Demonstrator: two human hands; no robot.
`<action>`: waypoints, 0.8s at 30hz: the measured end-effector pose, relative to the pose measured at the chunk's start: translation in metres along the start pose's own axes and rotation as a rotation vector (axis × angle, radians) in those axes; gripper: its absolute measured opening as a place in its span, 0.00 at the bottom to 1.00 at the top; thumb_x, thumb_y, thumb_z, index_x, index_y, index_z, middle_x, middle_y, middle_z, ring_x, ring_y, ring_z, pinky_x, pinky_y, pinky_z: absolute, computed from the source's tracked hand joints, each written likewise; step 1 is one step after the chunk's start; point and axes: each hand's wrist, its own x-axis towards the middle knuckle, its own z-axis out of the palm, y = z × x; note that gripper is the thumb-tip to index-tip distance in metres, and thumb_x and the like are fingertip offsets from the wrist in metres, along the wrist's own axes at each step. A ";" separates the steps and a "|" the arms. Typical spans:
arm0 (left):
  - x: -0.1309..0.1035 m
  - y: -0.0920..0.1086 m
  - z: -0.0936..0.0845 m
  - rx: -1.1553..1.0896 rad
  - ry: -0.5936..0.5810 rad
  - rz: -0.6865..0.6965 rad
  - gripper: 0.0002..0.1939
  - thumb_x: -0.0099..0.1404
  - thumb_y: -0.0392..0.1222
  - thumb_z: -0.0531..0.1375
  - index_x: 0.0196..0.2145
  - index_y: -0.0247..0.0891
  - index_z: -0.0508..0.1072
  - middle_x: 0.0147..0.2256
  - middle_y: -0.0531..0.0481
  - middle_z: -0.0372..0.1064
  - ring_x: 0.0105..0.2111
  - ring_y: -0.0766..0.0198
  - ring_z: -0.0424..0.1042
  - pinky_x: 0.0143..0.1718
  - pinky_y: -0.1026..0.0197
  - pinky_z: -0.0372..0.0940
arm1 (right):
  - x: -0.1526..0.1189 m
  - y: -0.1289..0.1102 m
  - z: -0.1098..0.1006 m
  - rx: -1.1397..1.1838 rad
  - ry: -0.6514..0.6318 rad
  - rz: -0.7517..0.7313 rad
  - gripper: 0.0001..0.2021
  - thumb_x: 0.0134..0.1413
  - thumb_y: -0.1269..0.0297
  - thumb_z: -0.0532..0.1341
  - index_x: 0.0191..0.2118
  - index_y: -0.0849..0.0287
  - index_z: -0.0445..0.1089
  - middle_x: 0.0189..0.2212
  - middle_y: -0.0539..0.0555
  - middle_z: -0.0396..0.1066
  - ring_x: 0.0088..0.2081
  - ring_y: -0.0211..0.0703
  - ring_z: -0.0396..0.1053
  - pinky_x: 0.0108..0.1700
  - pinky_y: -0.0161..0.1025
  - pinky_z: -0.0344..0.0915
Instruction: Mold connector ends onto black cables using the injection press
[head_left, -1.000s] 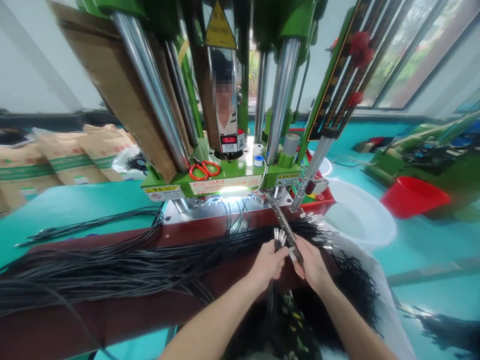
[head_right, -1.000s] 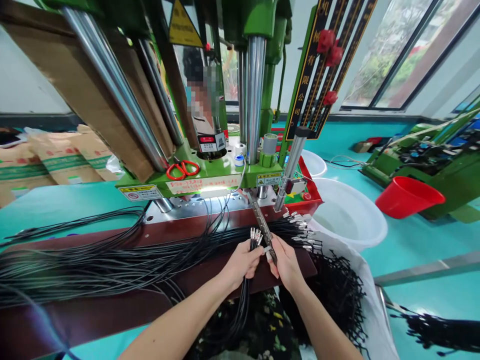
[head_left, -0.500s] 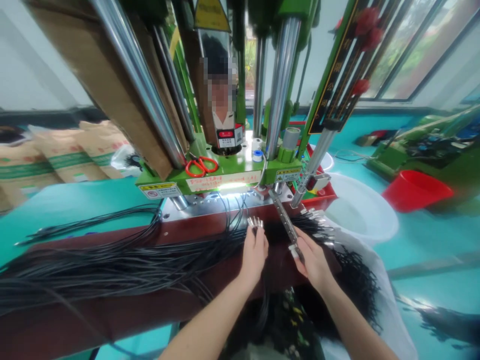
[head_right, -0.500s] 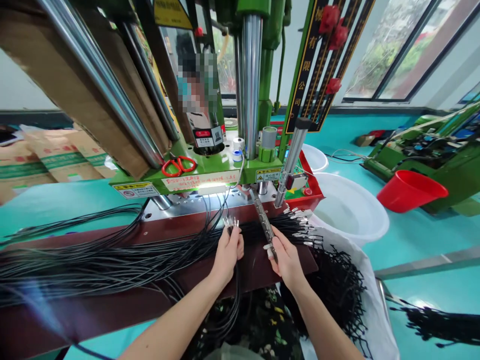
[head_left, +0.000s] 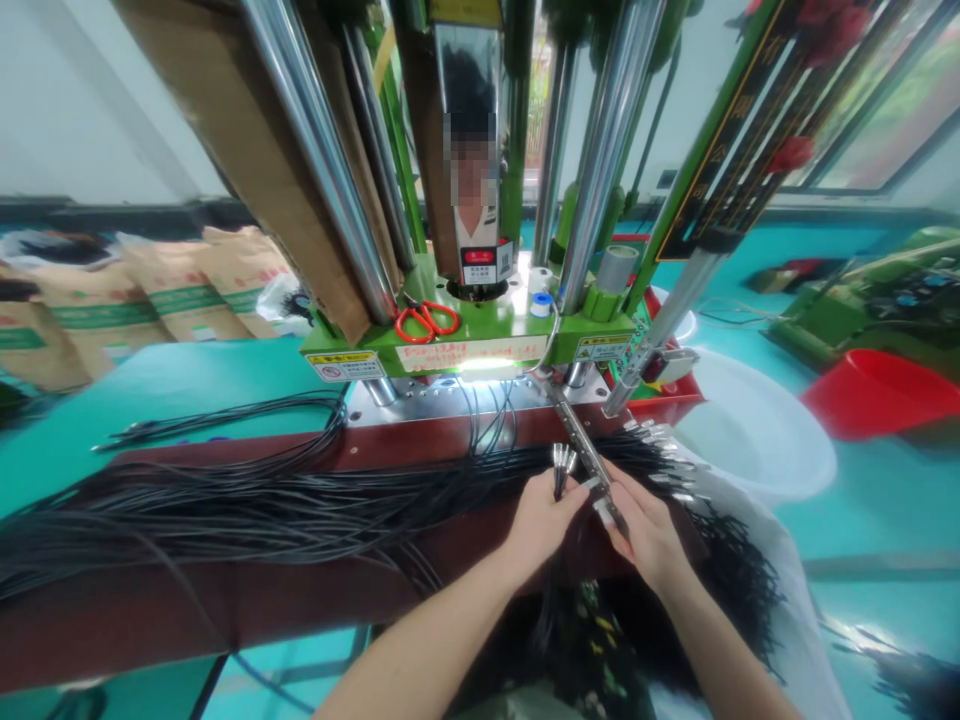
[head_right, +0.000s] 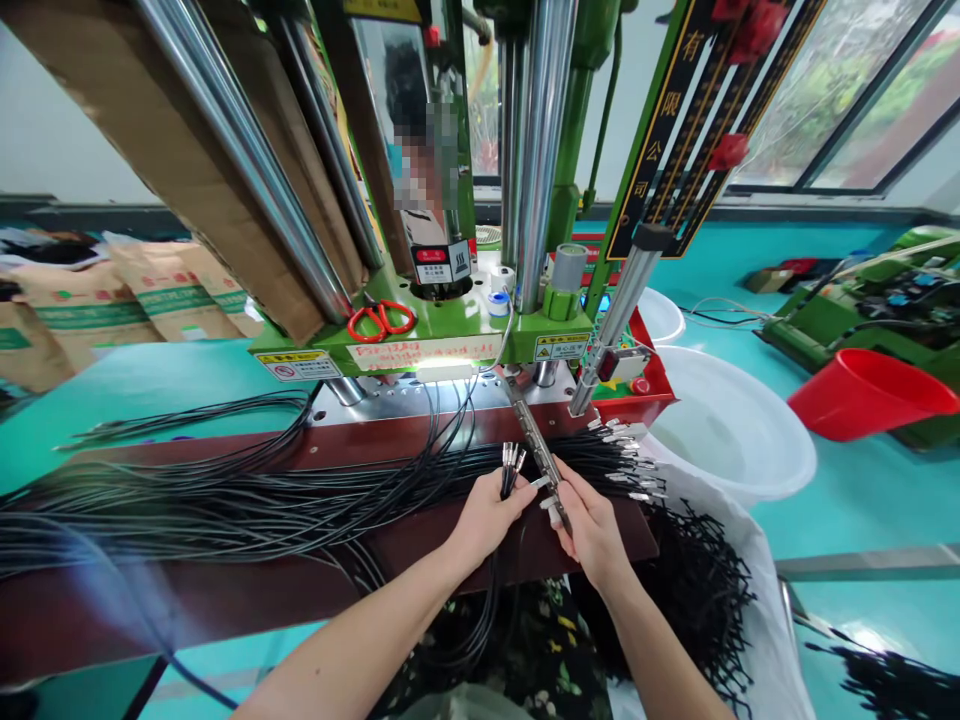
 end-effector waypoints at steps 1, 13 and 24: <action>0.000 -0.001 0.000 0.001 0.007 -0.002 0.12 0.54 0.46 0.57 0.21 0.36 0.63 0.18 0.56 0.58 0.20 0.70 0.56 0.23 0.66 0.52 | 0.000 0.001 0.000 -0.022 -0.001 -0.006 0.29 0.49 0.50 0.58 0.55 0.60 0.59 0.14 0.45 0.60 0.11 0.28 0.50 0.10 0.26 0.45; 0.001 0.003 -0.012 -0.111 0.131 0.075 0.19 0.63 0.52 0.46 0.29 0.35 0.68 0.18 0.55 0.58 0.19 0.70 0.57 0.23 0.67 0.54 | -0.007 -0.004 0.005 -0.039 0.076 -0.006 0.27 0.48 0.51 0.59 0.53 0.57 0.63 0.16 0.46 0.62 0.12 0.28 0.50 0.11 0.27 0.46; 0.007 -0.004 -0.009 -0.049 -0.107 -0.070 0.21 0.56 0.55 0.54 0.17 0.34 0.65 0.12 0.57 0.53 0.14 0.74 0.51 0.18 0.67 0.47 | -0.002 -0.001 -0.003 -0.007 -0.002 0.042 0.25 0.47 0.51 0.60 0.51 0.54 0.65 0.18 0.47 0.64 0.12 0.26 0.49 0.11 0.25 0.44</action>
